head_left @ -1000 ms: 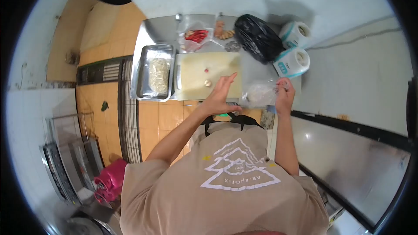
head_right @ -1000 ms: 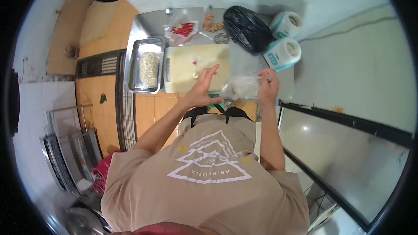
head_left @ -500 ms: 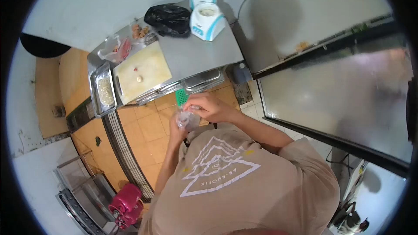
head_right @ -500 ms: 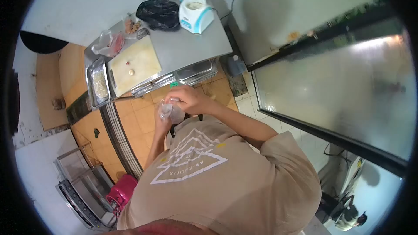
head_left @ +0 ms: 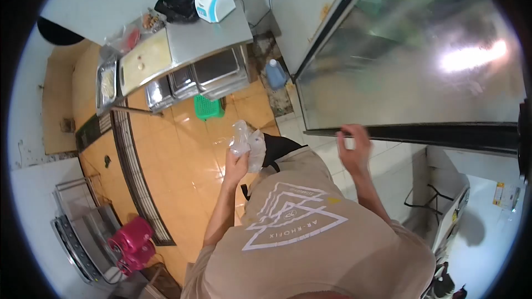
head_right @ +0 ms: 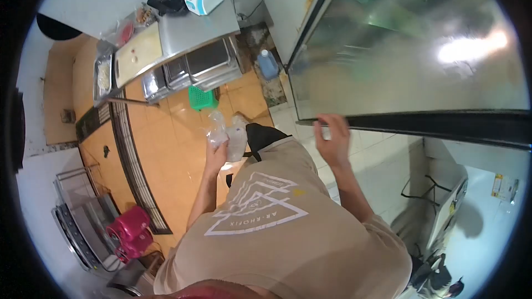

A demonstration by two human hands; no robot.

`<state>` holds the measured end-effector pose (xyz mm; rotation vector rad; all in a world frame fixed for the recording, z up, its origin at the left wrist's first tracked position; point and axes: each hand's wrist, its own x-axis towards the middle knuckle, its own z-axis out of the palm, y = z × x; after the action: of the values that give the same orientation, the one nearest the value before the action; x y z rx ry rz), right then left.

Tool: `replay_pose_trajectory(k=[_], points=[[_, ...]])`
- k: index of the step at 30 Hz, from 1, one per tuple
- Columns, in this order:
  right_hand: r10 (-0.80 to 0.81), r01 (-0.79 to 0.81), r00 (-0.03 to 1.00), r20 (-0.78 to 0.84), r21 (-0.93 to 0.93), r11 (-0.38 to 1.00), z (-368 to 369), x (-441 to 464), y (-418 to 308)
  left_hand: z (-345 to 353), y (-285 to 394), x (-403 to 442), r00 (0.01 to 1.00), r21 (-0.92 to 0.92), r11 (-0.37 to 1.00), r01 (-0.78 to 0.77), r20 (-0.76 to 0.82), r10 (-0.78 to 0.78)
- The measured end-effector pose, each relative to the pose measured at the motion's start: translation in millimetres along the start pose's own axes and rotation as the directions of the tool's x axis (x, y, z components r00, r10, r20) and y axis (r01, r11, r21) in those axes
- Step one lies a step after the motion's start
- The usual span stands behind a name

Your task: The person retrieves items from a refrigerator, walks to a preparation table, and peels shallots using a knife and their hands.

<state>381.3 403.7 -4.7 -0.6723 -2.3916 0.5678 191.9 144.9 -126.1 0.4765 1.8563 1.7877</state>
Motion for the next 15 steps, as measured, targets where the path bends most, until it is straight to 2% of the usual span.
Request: replay_pose_trajectory(k=[1,2,4,6,9,11,13,15], points=[[-0.197,0.183,0.966,-0.165,-0.101,0.978,-45.7,3.0,-1.9,11.2,-12.9,-17.6,1.0,0.013,1.0,0.023,-0.015,-0.023],[-0.39,0.336,0.871,-0.299,-0.216,0.917,-80.4,6.7,-3.6,18.8,-21.0,-34.7,0.998,0.03,0.998,0.055,-0.037,-0.054],[-0.537,0.345,0.729,-0.426,-0.448,0.824,-125.2,16.1,4.9,43.5,-21.6,-66.1,0.998,0.06,0.998,0.038,-0.054,-0.035],[-0.699,0.439,0.664,-0.266,-0.618,0.652,-140.9,17.6,53.0,71.3,-18.5,-86.3,0.995,0.075,0.995,0.072,-0.067,-0.067],[-0.805,0.554,0.551,-0.221,-0.624,0.55,-139.9,28.0,82.7,118.9,-8.3,-102.0,0.999,0.089,0.995,0.041,-0.033,-0.038],[-0.862,0.629,0.478,-0.17,-0.618,0.471,-148.5,33.4,97.7,157.1,4.8,-111.5,0.996,0.085,0.996,0.025,-0.085,-0.018],[-0.861,0.633,0.407,-0.305,-0.585,0.507,-149.8,41.4,119.9,194.2,17.8,-107.9,0.989,0.073,0.997,0.009,-0.149,0.002],[-0.835,0.625,0.408,-0.371,-0.553,0.551,-162.8,41.0,146.6,232.9,25.2,-109.3,0.98,0.051,0.999,0.015,-0.199,-0.005]])
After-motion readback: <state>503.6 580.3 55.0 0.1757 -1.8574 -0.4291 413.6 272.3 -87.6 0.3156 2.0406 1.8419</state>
